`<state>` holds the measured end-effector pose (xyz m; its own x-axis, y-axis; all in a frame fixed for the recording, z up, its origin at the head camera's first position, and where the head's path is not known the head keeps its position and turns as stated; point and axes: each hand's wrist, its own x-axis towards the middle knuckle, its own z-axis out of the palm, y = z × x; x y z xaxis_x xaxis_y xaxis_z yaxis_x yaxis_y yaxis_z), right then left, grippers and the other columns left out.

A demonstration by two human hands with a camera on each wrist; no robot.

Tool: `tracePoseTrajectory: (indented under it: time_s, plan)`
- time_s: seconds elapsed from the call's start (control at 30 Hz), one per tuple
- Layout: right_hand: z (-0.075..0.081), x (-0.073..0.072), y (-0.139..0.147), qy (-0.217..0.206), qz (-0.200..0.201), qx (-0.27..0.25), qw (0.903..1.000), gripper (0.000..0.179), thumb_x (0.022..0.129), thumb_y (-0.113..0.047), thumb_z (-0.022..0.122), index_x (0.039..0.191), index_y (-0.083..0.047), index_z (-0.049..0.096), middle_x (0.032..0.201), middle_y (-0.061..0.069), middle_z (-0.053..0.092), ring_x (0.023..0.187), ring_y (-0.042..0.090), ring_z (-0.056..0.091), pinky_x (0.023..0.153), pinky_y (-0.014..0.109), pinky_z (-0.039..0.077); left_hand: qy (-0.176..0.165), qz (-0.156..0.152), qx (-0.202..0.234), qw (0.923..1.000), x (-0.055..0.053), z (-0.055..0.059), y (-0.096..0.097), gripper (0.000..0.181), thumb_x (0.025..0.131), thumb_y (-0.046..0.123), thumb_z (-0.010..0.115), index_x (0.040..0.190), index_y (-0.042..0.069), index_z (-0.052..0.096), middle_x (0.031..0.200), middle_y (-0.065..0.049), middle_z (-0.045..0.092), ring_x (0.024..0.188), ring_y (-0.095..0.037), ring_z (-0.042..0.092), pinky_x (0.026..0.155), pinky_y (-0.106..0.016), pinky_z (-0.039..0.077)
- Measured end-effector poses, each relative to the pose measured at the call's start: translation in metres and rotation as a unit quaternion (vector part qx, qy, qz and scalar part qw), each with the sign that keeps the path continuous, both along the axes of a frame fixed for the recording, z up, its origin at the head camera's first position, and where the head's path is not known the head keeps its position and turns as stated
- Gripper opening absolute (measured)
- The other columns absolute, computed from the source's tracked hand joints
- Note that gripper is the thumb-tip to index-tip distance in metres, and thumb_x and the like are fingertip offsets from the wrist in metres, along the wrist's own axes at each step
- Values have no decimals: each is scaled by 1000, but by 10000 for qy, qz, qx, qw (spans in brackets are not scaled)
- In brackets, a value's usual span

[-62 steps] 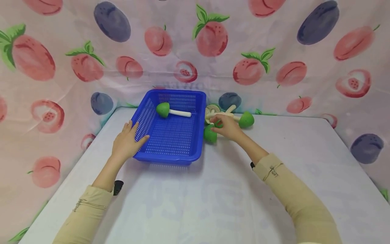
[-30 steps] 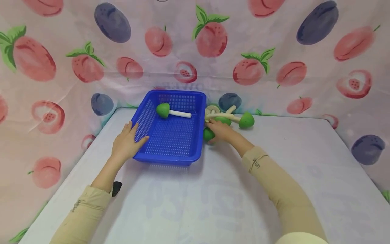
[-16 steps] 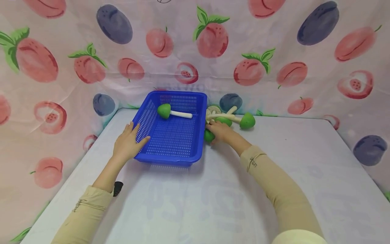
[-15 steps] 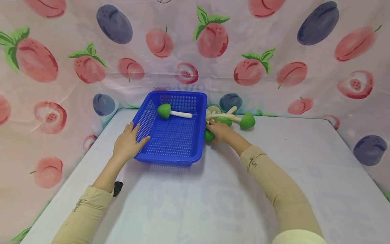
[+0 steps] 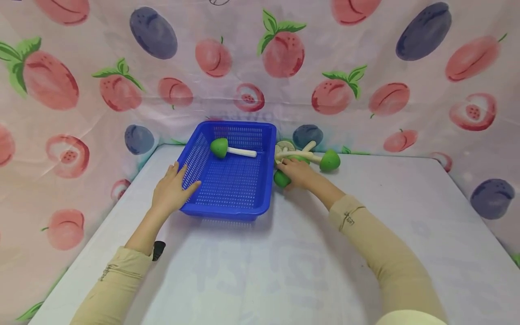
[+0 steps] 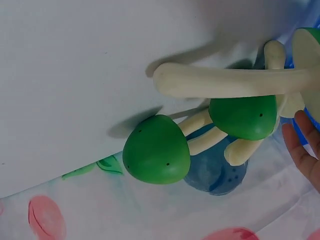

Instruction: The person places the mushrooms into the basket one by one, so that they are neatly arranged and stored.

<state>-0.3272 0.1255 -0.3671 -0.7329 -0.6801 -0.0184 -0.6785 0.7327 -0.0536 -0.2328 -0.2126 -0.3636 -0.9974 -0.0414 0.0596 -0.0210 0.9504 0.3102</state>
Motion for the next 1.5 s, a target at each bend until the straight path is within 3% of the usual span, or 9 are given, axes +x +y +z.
tracePoseTrajectory:
  time_s: [0.2,0.4,0.7,1.03,1.5]
  plan:
    - [12,2,5,69,-13,-65,10000,68,73,-24,81,130,0,52,131,21,52,121,40,47,100,53,41,32,-37,-34,10000,-4,2,1,76,95,48,46,147,-2,24,155,-26,12,145,-40,9,114,-56,20]
    - [23,4,10,336,22,-68,9994,74,73,-30,80,133,0,49,130,22,53,119,41,47,94,56,45,57,-51,-49,10000,-7,6,0,75,95,47,46,148,-1,23,155,-26,12,145,-41,9,114,-57,20]
    - [37,12,13,752,309,-341,9961,74,72,-37,80,131,-2,51,119,21,57,106,37,53,87,52,48,131,-28,28,9999,-7,7,-2,73,94,47,47,148,2,25,154,-27,13,145,-41,9,113,-58,21]
    - [48,13,16,763,166,-604,9951,69,72,-31,81,126,2,53,115,24,58,102,38,55,86,51,49,105,-42,57,9999,-6,2,-1,73,94,46,47,148,3,25,155,-27,12,145,-41,8,114,-58,20]
    - [54,14,29,597,-435,-1195,9901,63,76,-23,79,121,4,45,117,28,54,101,41,51,86,53,48,41,-87,109,9999,0,-2,-2,72,94,48,45,147,2,28,154,-28,12,144,-42,8,113,-59,20]
